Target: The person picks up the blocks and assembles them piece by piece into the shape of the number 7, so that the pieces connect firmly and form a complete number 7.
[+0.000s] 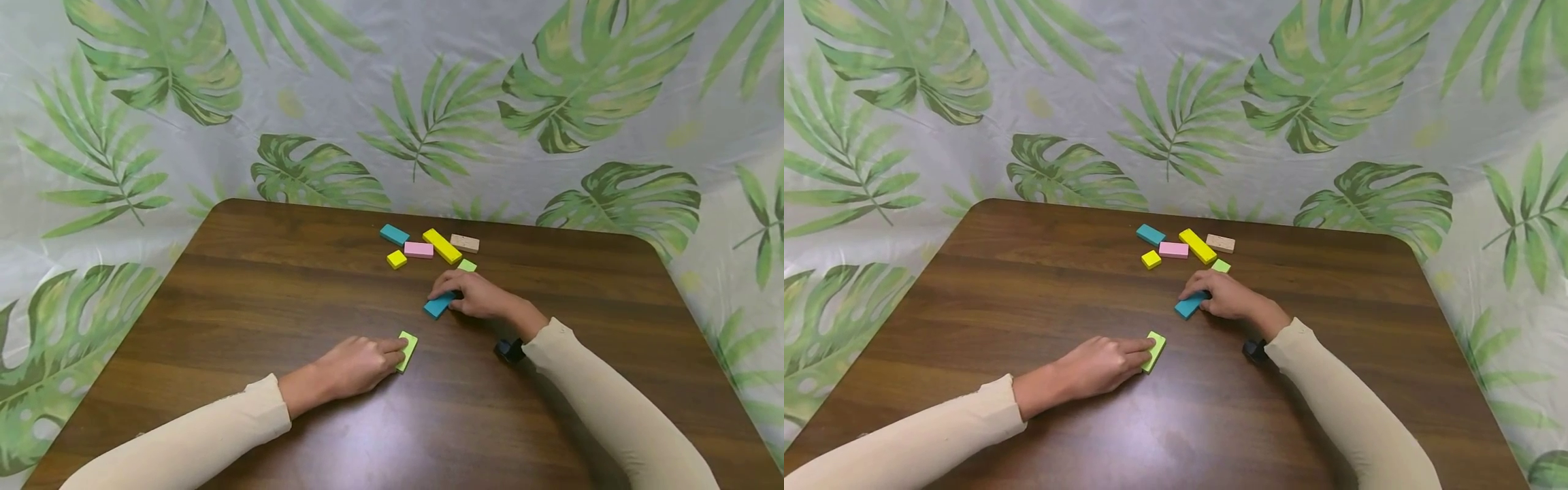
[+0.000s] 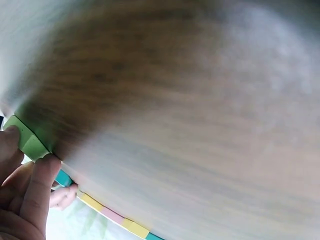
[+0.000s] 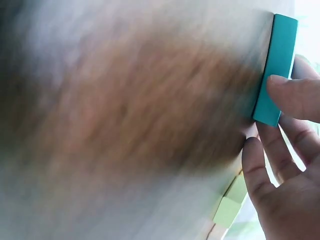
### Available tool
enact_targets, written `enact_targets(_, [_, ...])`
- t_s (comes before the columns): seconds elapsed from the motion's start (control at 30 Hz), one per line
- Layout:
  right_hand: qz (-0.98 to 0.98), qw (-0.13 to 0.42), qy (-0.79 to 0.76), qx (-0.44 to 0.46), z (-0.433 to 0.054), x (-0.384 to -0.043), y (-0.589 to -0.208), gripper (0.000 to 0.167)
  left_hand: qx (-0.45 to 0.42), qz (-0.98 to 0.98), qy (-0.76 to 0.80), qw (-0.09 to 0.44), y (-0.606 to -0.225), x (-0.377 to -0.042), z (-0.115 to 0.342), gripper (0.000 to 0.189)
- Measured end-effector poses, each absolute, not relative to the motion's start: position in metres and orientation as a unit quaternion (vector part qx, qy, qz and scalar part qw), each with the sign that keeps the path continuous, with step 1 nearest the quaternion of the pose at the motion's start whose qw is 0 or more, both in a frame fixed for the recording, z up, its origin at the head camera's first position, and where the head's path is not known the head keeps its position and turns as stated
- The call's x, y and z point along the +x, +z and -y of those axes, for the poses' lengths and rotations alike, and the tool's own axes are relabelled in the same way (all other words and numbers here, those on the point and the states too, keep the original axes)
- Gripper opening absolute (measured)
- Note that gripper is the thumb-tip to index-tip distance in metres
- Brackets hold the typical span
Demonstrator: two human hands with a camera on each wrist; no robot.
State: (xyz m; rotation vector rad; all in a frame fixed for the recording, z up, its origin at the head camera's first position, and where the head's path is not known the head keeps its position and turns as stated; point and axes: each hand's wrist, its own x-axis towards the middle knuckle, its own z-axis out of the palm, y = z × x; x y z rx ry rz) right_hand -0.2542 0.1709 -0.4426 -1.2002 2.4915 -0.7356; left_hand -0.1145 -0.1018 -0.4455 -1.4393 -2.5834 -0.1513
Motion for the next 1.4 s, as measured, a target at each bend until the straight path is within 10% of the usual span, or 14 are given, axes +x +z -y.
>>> enact_targets(1.4, [-0.838, 0.156, -0.271, -0.446, -0.146, -0.233, -0.444, 0.041, -0.495, 0.864, -0.076, 0.059, -0.444, -0.122, 0.102, 0.021])
